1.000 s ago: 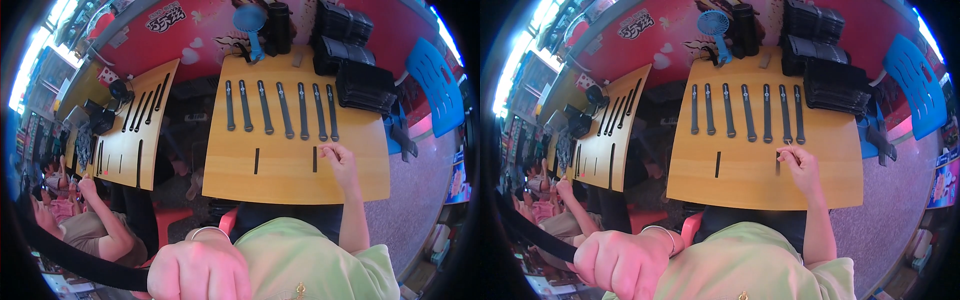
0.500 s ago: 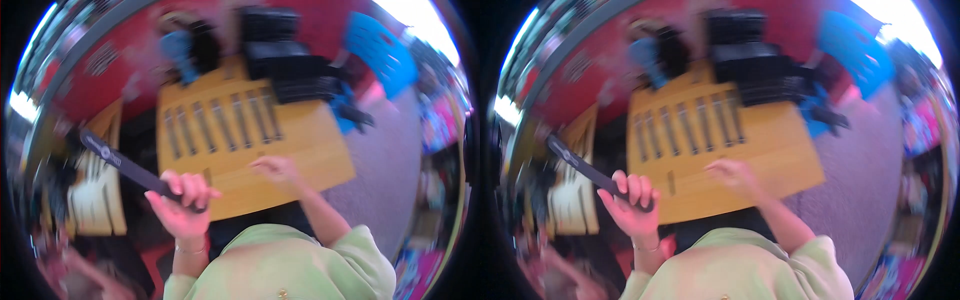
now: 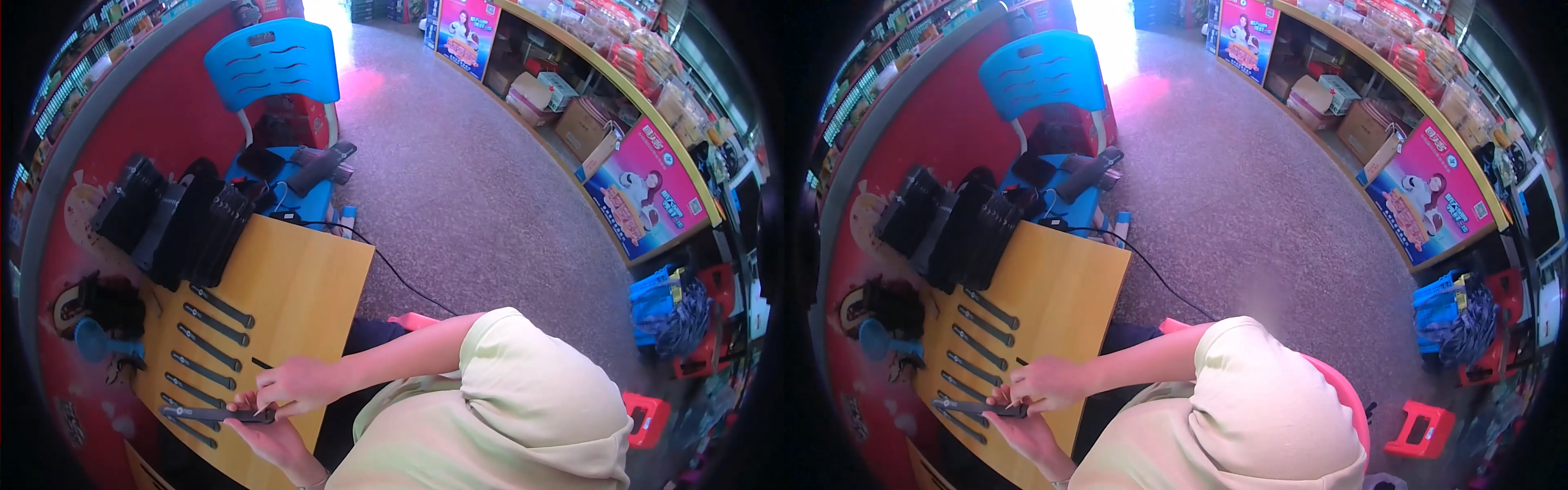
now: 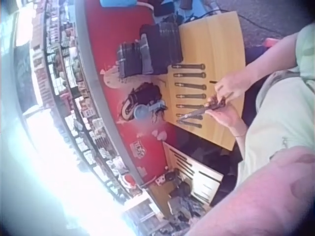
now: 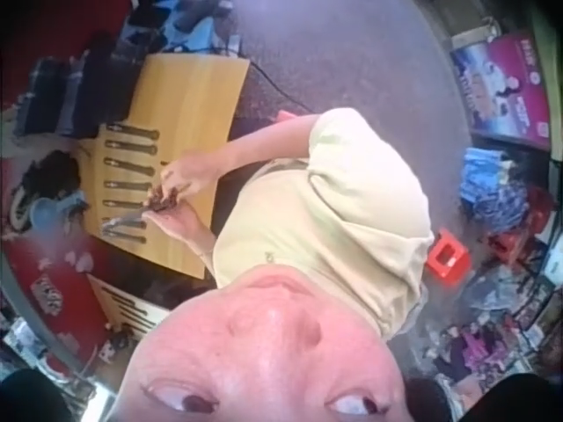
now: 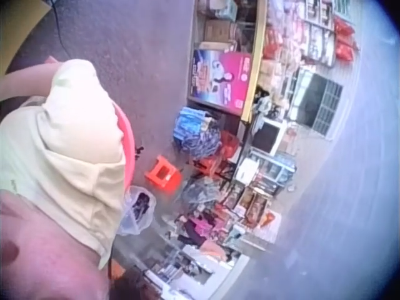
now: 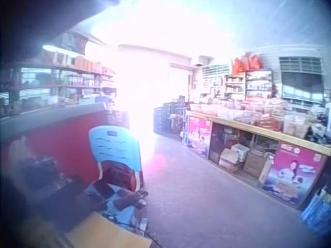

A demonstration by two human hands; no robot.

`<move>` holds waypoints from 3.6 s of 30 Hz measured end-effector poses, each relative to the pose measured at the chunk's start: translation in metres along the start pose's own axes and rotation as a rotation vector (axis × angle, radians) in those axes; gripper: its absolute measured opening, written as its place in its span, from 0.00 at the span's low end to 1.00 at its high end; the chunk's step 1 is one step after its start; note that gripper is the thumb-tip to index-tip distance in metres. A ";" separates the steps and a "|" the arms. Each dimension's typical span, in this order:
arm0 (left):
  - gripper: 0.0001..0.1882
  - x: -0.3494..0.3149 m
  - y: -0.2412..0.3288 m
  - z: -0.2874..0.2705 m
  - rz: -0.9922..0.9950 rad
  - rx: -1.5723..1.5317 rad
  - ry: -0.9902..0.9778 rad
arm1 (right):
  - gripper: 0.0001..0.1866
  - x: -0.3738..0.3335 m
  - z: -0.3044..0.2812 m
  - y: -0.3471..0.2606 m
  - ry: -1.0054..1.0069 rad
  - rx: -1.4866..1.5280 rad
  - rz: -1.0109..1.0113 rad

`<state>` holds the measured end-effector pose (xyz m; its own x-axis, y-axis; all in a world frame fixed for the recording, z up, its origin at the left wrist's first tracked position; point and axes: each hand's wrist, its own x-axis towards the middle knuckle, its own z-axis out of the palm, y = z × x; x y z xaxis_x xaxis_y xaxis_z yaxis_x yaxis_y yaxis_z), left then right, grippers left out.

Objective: Inspecting, organizing, and stacking black textile straps, then securing the stack with a rubber band.

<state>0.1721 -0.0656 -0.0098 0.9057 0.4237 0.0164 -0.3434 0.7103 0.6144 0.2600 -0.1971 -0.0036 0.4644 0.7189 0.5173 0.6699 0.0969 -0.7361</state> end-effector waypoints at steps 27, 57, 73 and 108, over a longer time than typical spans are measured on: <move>0.19 -0.046 -0.009 0.005 0.139 0.242 0.328 | 0.20 -0.005 0.001 0.009 -0.068 -0.101 -0.104; 0.24 -0.049 -0.027 -0.003 0.332 0.608 0.344 | 0.19 -0.017 0.013 -0.001 -0.189 0.060 0.325; 0.22 -0.046 -0.035 -0.016 0.420 0.477 0.424 | 0.20 -0.029 0.046 0.011 -0.164 0.147 0.146; 0.12 -0.072 -0.033 -0.037 0.441 0.676 0.400 | 0.13 -0.035 0.048 -0.012 -0.211 0.314 0.551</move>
<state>0.1084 -0.0986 -0.0603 0.5285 0.8332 0.1624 -0.3053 0.0081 0.9522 0.2074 -0.1903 -0.0338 0.5454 0.8370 -0.0437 0.1522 -0.1502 -0.9769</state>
